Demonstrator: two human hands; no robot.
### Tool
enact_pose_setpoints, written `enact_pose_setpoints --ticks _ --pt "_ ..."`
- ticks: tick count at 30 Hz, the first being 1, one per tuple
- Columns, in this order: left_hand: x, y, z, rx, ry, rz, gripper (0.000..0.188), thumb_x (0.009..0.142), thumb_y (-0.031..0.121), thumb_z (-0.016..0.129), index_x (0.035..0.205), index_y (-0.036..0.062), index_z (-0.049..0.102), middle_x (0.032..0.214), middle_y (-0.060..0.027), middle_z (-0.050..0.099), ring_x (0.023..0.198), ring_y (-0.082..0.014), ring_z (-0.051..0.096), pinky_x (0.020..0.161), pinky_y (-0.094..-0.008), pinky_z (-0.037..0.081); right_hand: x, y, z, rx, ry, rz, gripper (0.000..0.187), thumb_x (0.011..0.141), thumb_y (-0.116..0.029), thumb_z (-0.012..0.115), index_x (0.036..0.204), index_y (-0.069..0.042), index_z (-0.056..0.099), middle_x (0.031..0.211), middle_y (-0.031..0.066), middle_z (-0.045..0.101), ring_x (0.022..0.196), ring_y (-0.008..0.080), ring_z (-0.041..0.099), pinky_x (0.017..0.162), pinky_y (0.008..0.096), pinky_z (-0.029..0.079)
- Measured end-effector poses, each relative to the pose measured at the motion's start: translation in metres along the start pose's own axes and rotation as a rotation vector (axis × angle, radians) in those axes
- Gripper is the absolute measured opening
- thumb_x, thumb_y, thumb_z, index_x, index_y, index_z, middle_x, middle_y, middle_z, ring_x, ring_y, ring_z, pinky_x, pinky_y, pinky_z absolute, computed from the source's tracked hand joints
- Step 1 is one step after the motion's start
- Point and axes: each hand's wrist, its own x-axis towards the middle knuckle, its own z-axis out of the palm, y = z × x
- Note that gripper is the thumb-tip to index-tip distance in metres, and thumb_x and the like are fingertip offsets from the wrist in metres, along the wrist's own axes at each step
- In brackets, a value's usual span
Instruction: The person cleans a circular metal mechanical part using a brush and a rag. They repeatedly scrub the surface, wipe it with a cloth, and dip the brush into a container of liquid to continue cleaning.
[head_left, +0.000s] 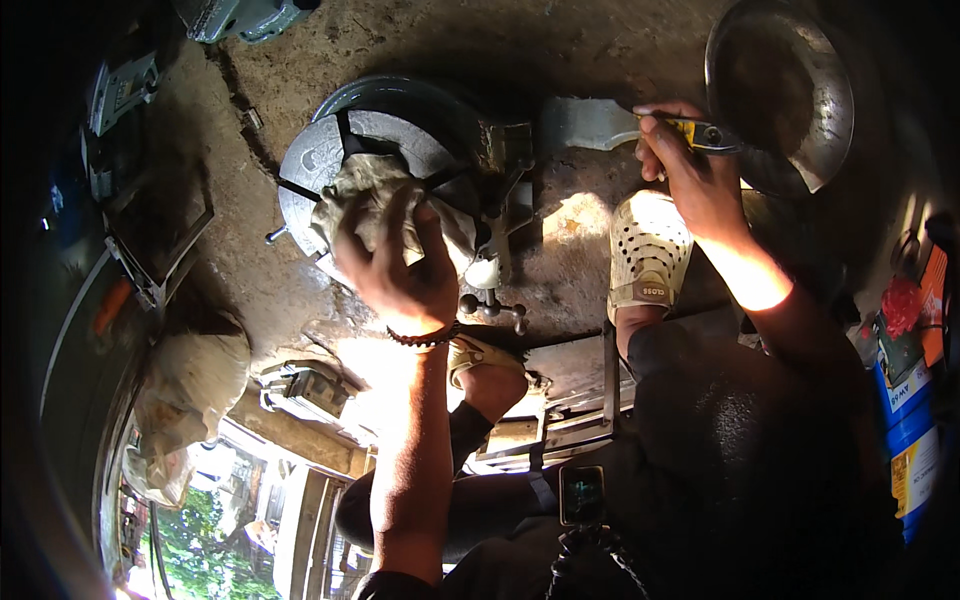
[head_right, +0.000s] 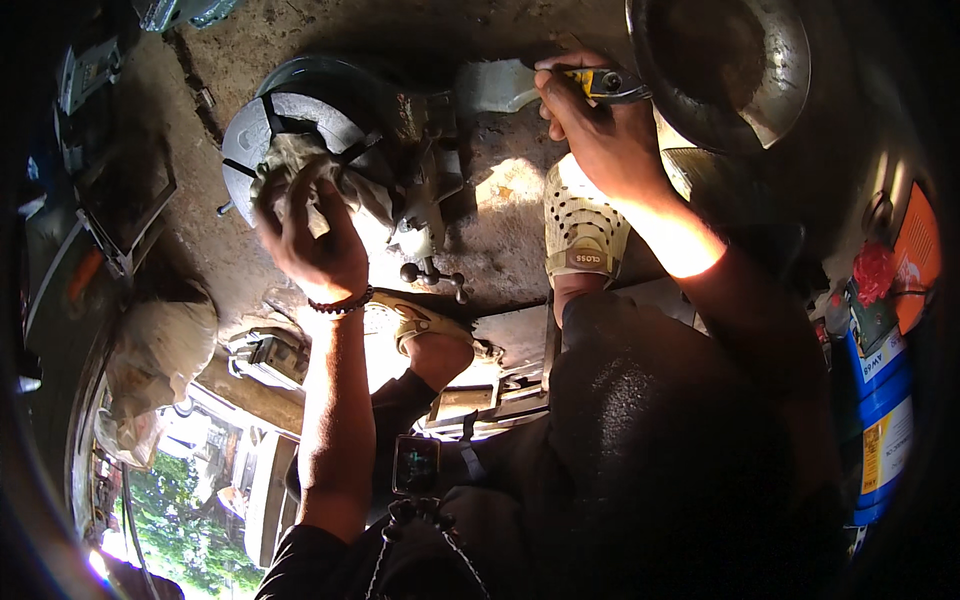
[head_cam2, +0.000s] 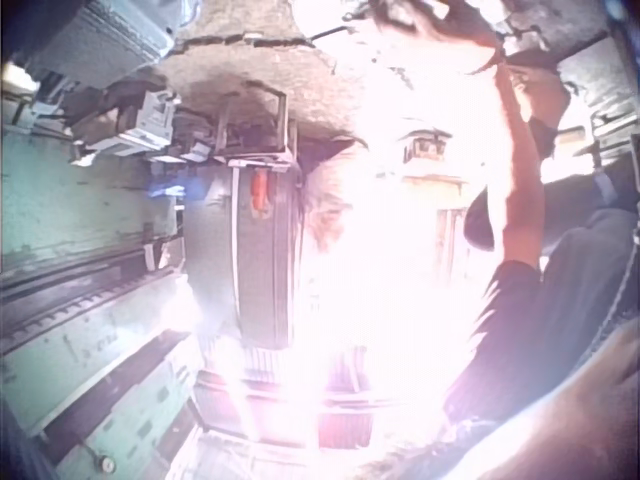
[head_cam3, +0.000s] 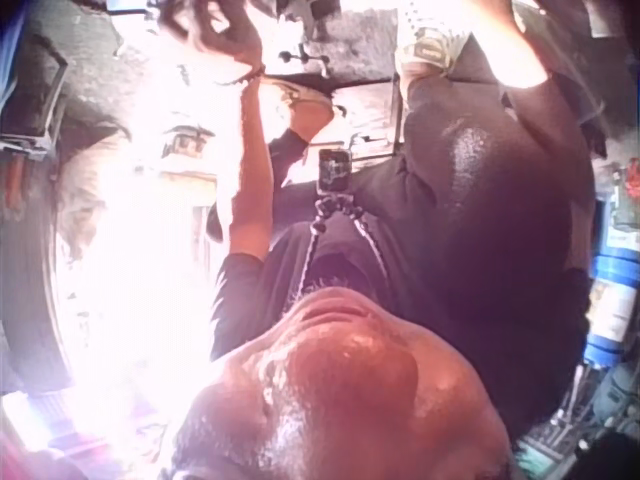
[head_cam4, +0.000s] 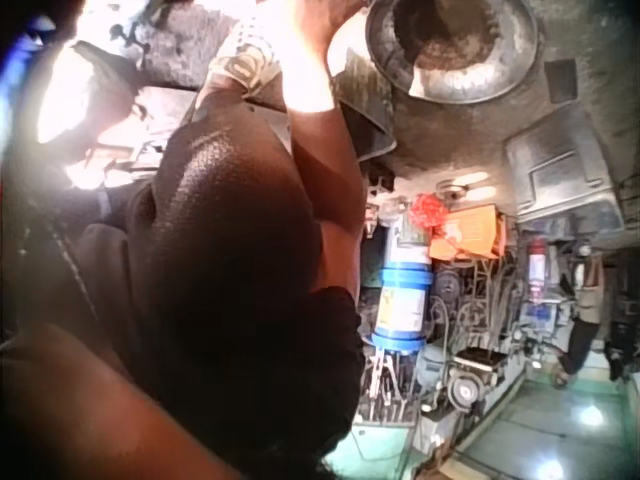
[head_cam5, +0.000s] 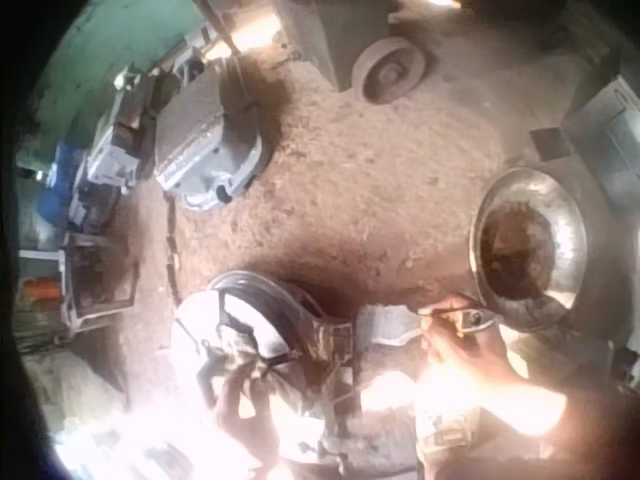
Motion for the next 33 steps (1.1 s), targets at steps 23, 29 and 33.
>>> enact_pose_setpoints --ticks 23,29,33 --pt "-0.018 0.062 0.031 -0.018 -0.681 0.181 0.045 0.09 0.024 0.067 0.134 0.0148 0.061 0.097 -0.0128 0.072 0.08 -0.0315 0.071 0.068 -0.0431 0.057 -0.006 0.019 0.023 -0.039 -0.021 -0.16 0.017 0.088 -0.015 0.077 0.093 -0.002 0.067 0.076 0.0061 0.07 0.07 0.0072 0.064 0.062 0.0267 0.051" --pt "-0.017 0.061 0.027 -0.096 -0.656 0.219 0.042 0.085 0.023 0.072 0.125 0.0121 0.066 0.097 -0.0133 0.072 0.077 -0.0305 0.071 0.067 -0.043 0.057 -0.004 0.017 0.034 -0.166 -0.038 -0.251 0.015 0.085 -0.013 0.079 0.091 -0.004 0.068 0.076 0.008 0.07 0.066 0.0111 0.066 0.061 0.0284 0.052" --pt "-0.021 0.047 0.012 -0.236 -0.532 0.262 0.031 0.081 0.013 0.075 0.112 0.0104 0.071 0.094 -0.0106 0.07 0.079 -0.0272 0.07 0.069 -0.0364 0.058 -0.008 0.022 0.039 -0.246 -0.068 -0.364 0.016 0.084 -0.012 0.079 0.091 -0.004 0.067 0.076 0.0074 0.07 0.069 0.0118 0.068 0.062 0.0281 0.053"
